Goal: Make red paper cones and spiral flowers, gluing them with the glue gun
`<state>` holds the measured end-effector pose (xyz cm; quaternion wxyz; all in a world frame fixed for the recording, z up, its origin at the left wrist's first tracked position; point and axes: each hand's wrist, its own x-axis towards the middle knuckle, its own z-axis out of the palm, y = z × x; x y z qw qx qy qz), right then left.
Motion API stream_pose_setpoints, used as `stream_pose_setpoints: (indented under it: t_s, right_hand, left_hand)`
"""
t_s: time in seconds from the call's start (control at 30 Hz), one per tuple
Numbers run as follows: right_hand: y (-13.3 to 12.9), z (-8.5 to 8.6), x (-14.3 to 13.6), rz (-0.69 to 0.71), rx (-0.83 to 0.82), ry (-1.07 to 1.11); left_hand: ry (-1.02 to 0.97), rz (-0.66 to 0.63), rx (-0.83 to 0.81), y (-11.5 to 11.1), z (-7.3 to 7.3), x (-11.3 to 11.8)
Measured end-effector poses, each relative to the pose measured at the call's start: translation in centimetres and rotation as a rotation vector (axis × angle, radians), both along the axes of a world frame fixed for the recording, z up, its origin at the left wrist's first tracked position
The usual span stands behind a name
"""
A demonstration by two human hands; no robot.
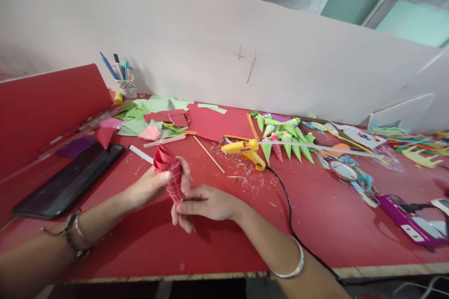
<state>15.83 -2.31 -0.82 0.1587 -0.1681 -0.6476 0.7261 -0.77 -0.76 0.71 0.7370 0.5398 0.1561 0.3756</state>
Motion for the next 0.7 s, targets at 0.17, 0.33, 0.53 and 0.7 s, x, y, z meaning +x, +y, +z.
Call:
stream_pose_setpoints:
  t_s: [0.17,0.33,0.53,0.7]
  right_hand:
    - [-0.4,-0.3,-0.7,-0.398,0.314,-0.196]
    - [-0.4,0.1,-1.1,-0.54,0.691,-0.315]
    - [-0.4,0.1,-1.0,-0.549,0.754,-0.341]
    - [-0.5,0.0,-0.9,-0.596,0.756,-0.324]
  left_hand:
    - [0.047,0.167,0.116,0.3,0.1,0.1]
    - [0.126,0.243,0.308,0.1,0.2,-0.1]
    - [0.265,0.362,0.566,-0.3,0.9,-0.3]
    - [0.344,0.45,0.768,-0.3,1.1,-0.3]
